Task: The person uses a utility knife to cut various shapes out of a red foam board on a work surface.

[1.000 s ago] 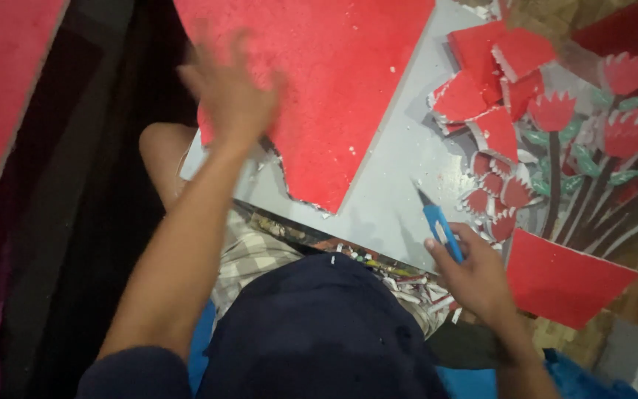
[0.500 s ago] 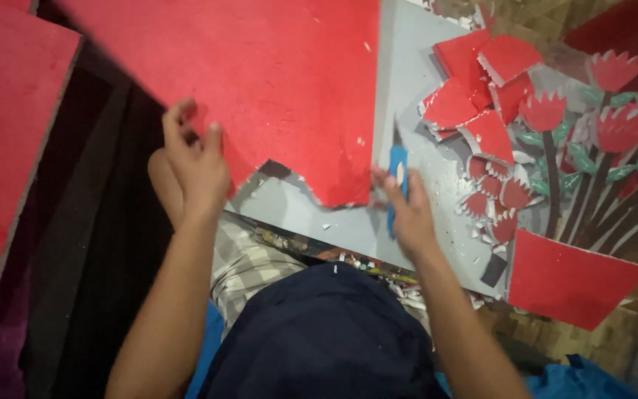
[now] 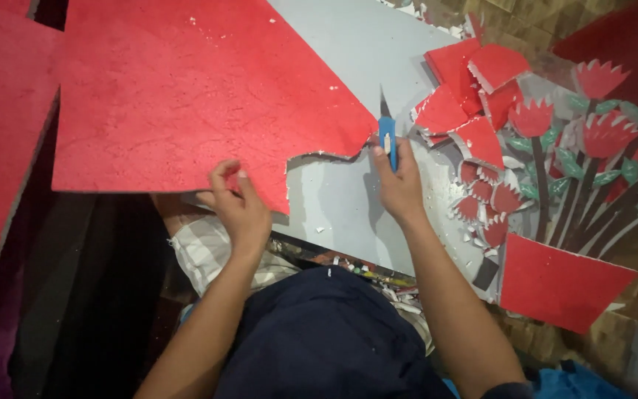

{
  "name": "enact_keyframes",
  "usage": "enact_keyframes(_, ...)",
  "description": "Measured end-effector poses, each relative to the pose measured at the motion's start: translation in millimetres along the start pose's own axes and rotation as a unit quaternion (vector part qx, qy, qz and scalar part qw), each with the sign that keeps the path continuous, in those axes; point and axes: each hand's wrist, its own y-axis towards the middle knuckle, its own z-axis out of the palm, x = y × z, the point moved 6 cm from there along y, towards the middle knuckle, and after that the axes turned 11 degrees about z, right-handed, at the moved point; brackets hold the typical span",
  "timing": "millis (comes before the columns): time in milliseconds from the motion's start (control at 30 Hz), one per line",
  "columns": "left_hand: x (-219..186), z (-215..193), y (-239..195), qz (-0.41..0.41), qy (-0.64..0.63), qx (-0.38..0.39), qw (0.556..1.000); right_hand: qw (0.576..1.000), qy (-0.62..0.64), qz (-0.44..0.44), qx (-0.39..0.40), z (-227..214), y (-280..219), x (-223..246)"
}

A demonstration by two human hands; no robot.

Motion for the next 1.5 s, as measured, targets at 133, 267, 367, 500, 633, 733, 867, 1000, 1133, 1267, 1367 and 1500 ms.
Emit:
enact_keyframes(133, -35.7, -32.9, 1.4, -0.079, 0.033, 0.147, 0.985, 0.999, 0.033, -0.016, -0.001, -4.3, 9.0, -18.5)
enact_keyframes(267, -50.7, -54.0, 6.7, -0.079, 0.053, 0.244, 0.965, 0.999, 0.028, 0.017, -0.022, -17.1, 3.1, -18.7)
enact_keyframes(367, -35.3, -35.1, 15.5, 0.108, 0.073, 0.220, 0.967, 0.998, 0.034, 0.056, 0.004, -20.5, -7.4, -30.5)
enact_keyframes(500, -54.2, 22.8, 39.4, 0.324, 0.105, 0.201, 0.919, 0.988, 0.044, 0.134, 0.068, -18.1, -34.7, -18.6)
enact_keyframes(633, -77.9, 77.4, 66.9, 0.392, 0.130, 0.199, 0.889, 0.988, -0.112, 0.090, 0.056, -18.5, -45.3, 18.8)
enact_keyframes(733, -65.9, 117.0, 77.2, 0.395, 0.185, 0.240, 0.867, 0.967, -0.235, 0.091, 0.044, -9.3, -42.9, 32.6)
enact_keyframes(867, -34.1, 146.5, 77.7, 0.343, 0.242, 0.318, 0.850, 0.953, -0.302, 0.003, 0.030, 11.8, -30.0, 25.5)
enact_keyframes(1000, -31.9, 145.1, 76.6, 0.293, 0.244, 0.367, 0.848, 0.942, -0.330, -0.046, 0.041, 26.6, -23.4, 23.5)
enact_keyframes(1133, -29.6, 145.4, 74.2, 0.311, 0.245, 0.347, 0.850, 0.939, -0.332, -0.074, 0.042, 30.5, -19.6, 22.3)
enact_keyframes(1267, -34.1, 142.6, 74.3, 0.326, 0.244, 0.328, 0.852, 0.940, -0.331, -0.056, 0.050, 32.6, -18.8, 25.5)
enact_keyframes(1367, -32.9, 141.4, 73.0, 0.343, 0.248, 0.304, 0.854, 0.938, -0.336, -0.073, 0.050, 34.9, -19.9, 24.2)
enact_keyframes(1500, -28.6, 144.7, 71.9, 0.344, 0.251, 0.299, 0.854, 0.932, -0.349, -0.084, 0.045, 35.4, -19.7, 22.0)
